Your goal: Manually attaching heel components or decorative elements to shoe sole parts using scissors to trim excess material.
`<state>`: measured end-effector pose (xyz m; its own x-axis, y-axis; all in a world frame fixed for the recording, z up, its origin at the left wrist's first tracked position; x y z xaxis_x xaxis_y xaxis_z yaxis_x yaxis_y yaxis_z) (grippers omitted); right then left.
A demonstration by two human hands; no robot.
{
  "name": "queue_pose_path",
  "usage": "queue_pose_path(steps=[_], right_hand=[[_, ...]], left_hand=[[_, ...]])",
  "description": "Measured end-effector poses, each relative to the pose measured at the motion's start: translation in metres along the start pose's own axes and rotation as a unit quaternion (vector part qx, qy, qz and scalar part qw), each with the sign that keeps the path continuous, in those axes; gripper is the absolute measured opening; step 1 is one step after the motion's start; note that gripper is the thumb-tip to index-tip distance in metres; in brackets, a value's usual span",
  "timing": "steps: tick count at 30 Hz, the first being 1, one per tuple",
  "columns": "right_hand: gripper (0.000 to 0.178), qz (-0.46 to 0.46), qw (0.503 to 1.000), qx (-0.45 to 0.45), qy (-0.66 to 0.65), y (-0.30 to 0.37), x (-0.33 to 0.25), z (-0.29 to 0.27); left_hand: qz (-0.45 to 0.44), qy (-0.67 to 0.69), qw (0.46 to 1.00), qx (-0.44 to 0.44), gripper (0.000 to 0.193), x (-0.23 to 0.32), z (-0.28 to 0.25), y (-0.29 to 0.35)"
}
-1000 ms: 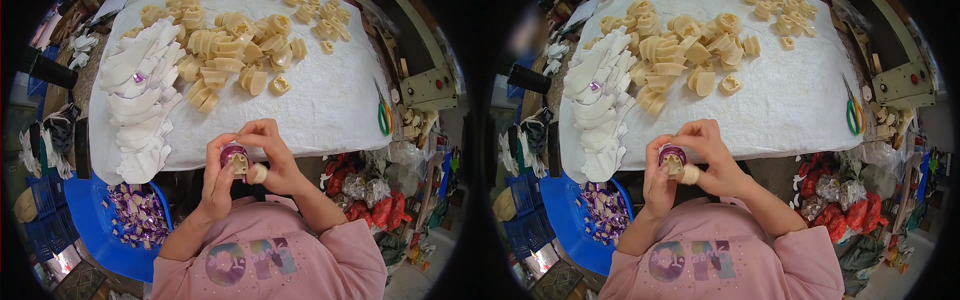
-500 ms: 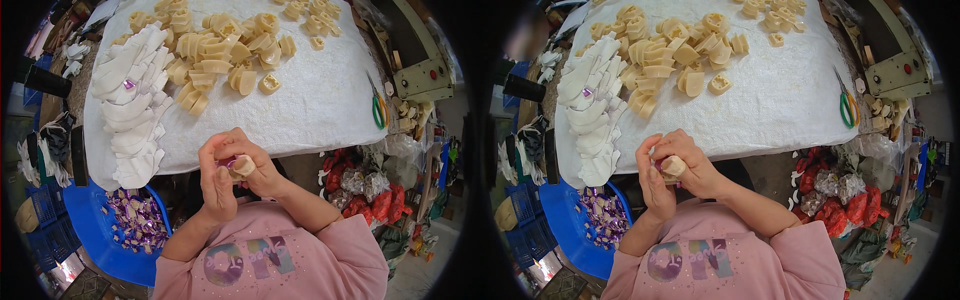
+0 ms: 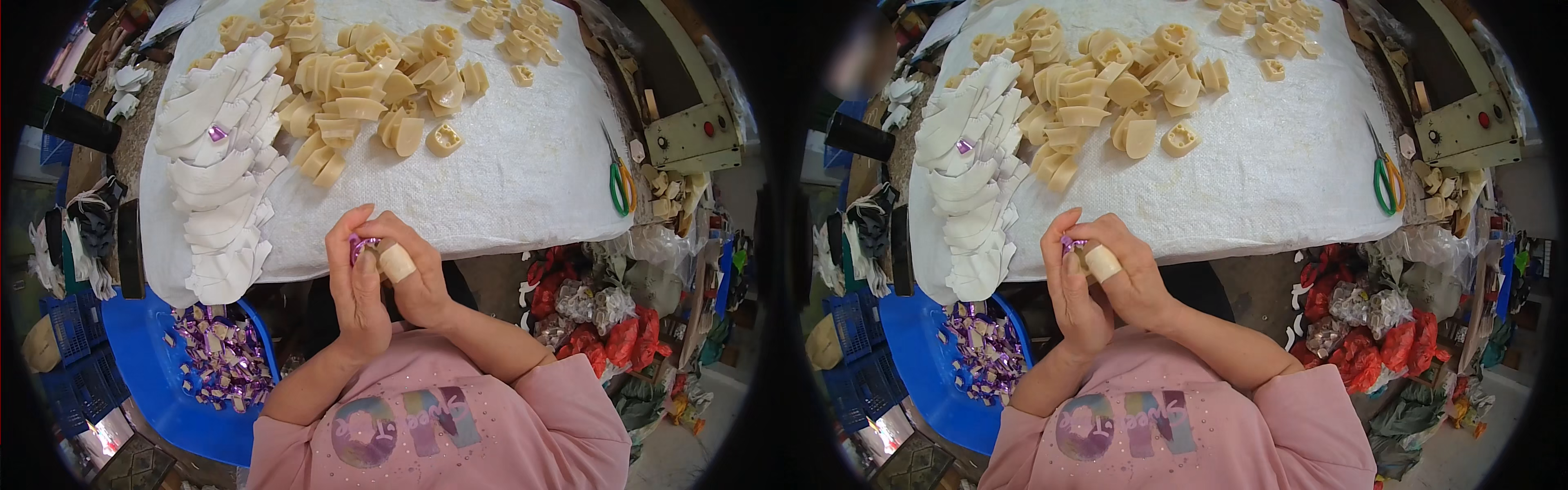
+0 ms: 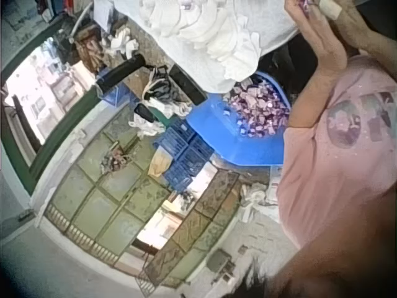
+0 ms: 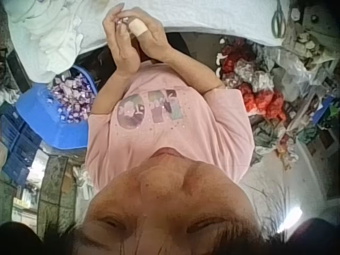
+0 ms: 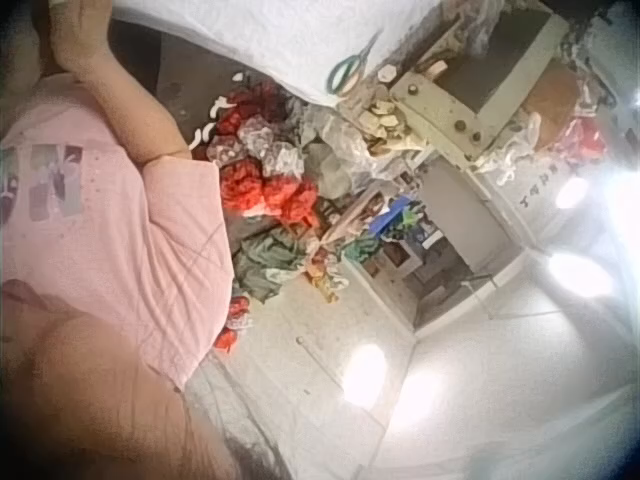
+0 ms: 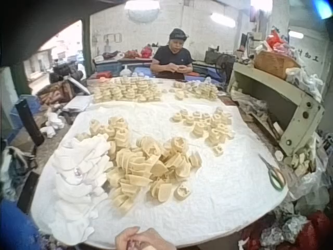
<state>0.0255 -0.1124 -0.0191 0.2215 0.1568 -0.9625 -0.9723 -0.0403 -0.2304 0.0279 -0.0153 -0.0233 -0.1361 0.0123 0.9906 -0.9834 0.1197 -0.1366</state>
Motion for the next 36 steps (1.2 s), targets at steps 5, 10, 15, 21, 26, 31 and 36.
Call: queue_pose_path(steps=[5, 10, 15, 21, 26, 31, 36], right_hand=[[0.044, 0.141, 0.986, -0.049, -0.072, -0.003, -0.005, -0.011], [0.043, 0.127, 0.984, 0.016, -0.124, -0.01, -0.012, -0.023], [0.029, 0.053, 0.949, -0.07, 0.304, -0.024, -0.044, -0.023], [0.028, -0.038, 0.983, -0.057, 0.172, -0.019, -0.029, -0.026], [0.022, 0.069, 0.996, -0.053, 0.011, -0.02, -0.013, -0.035], [0.02, 0.26, 0.942, -0.092, -0.19, -0.026, -0.003, -0.036], [0.018, 0.08, 0.987, -0.134, 0.038, -0.024, -0.016, -0.036]], left_hand=[[-0.105, 0.288, 0.95, -0.057, 0.061, 0.008, 0.001, -0.007], [-0.062, 0.325, 0.93, -0.16, 0.073, 0.004, -0.008, -0.011], [0.152, -0.116, 0.981, -0.041, 0.092, 0.007, -0.008, -0.006], [0.082, -0.07, 0.988, -0.108, 0.086, 0.017, -0.012, -0.011], [-0.043, -0.04, 0.991, -0.121, 0.063, 0.011, -0.024, -0.013], [0.091, -0.186, 0.972, -0.114, 0.048, 0.028, -0.025, -0.016], [0.184, -0.251, 0.947, -0.077, 0.047, 0.033, -0.021, -0.014]])
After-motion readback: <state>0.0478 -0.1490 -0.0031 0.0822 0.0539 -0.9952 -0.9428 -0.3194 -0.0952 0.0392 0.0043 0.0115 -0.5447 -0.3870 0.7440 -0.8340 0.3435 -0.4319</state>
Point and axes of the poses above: each hand's wrist, its own y-axis away from the middle knuckle, its own z-axis out of the palm, x = y × z, the point moved 3 cm from there along -y, towards the middle knuckle, and after that the axes turned 3 degrees about -y, right-handed, at the moved point
